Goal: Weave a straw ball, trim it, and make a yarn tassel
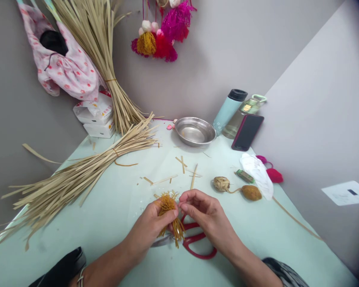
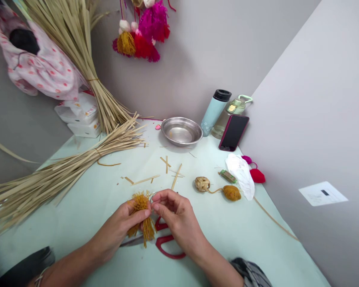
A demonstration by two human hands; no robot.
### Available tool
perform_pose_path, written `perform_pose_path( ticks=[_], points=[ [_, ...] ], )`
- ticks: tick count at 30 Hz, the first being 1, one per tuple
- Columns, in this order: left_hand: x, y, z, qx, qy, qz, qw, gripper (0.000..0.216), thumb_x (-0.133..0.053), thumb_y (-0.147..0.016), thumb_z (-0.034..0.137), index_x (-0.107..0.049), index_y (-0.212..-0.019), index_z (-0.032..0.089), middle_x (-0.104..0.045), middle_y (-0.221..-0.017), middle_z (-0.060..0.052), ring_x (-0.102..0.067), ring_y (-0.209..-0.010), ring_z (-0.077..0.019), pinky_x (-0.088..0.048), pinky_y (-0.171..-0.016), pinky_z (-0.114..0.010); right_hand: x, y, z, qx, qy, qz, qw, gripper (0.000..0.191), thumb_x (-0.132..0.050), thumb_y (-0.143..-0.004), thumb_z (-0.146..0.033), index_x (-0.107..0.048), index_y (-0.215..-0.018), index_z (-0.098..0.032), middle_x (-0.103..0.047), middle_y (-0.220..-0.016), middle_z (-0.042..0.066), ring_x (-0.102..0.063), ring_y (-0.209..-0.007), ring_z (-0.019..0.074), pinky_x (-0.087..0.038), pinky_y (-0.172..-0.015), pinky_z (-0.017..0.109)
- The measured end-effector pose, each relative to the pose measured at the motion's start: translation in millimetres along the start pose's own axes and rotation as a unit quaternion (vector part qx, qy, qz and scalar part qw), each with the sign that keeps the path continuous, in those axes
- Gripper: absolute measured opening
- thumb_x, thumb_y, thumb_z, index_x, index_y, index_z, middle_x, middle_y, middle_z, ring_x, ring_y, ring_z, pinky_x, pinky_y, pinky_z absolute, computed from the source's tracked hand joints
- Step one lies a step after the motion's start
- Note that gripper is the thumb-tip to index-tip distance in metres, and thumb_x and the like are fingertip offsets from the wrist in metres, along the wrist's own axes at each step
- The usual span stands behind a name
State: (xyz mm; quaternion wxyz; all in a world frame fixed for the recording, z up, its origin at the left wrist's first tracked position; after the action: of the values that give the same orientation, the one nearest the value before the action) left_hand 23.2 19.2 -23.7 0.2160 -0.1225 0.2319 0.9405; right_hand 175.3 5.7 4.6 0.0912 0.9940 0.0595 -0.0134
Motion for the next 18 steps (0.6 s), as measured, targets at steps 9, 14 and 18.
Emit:
perform_pose_path(
  ticks=[9,14,18],
  points=[
    [1.0,-0.9,-0.7,-0.004,-0.021,0.002,1.000,0.018,-0.064,-0.079,0.034,-0.058,-0.078,0.017,-0.052,-0.065,0.003,-0.047,-0.063,-0.0128,-0.039,-0.061,-0.023,-2.4,2.8,9.5,-0.021,0.074,-0.053,0.996,0.037,-0.056,-0.087,-0.054,-0.057,-0.075,-0.018,-0.056,-0.060,-0.002,-0.053,-0.059,0.0142,-0.042,-0.055,0.025],
    [-0.7,-0.4,0.1,-0.004,0.005,0.000,1.000,0.016,-0.062,-0.081,0.032,-0.057,-0.079,0.018,-0.056,-0.071,0.001,-0.050,-0.067,-0.0133,-0.040,-0.065,-0.024,-0.9,1.3,9.7,-0.032,0.048,-0.045,0.997,0.036,-0.060,-0.084,-0.053,-0.059,-0.078,-0.018,-0.058,-0.063,-0.001,-0.054,-0.059,0.0143,-0.043,-0.055,0.025],
    [-1.0,0.0,1.3,-0.006,0.011,-0.007,1.000,0.015,-0.061,-0.082,0.032,-0.058,-0.082,0.018,-0.054,-0.070,0.002,-0.049,-0.067,-0.0127,-0.040,-0.065,-0.023,-1.5,0.5,7.8,-0.046,0.031,-0.046,0.997,0.036,-0.062,-0.082,-0.054,-0.060,-0.079,-0.018,-0.058,-0.064,-0.001,-0.054,-0.059,0.0140,-0.044,-0.055,0.025]
  ],
)
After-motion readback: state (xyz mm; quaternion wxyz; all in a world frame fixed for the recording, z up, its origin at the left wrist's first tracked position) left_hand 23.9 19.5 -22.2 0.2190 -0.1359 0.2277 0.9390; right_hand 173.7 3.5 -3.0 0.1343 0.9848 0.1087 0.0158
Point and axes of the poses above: each hand's wrist, its own y-axis away from the middle knuckle, its own x-axis out of the back of the hand, z = x × y, the point moved 2 cm from there along -y, towards the middle knuckle
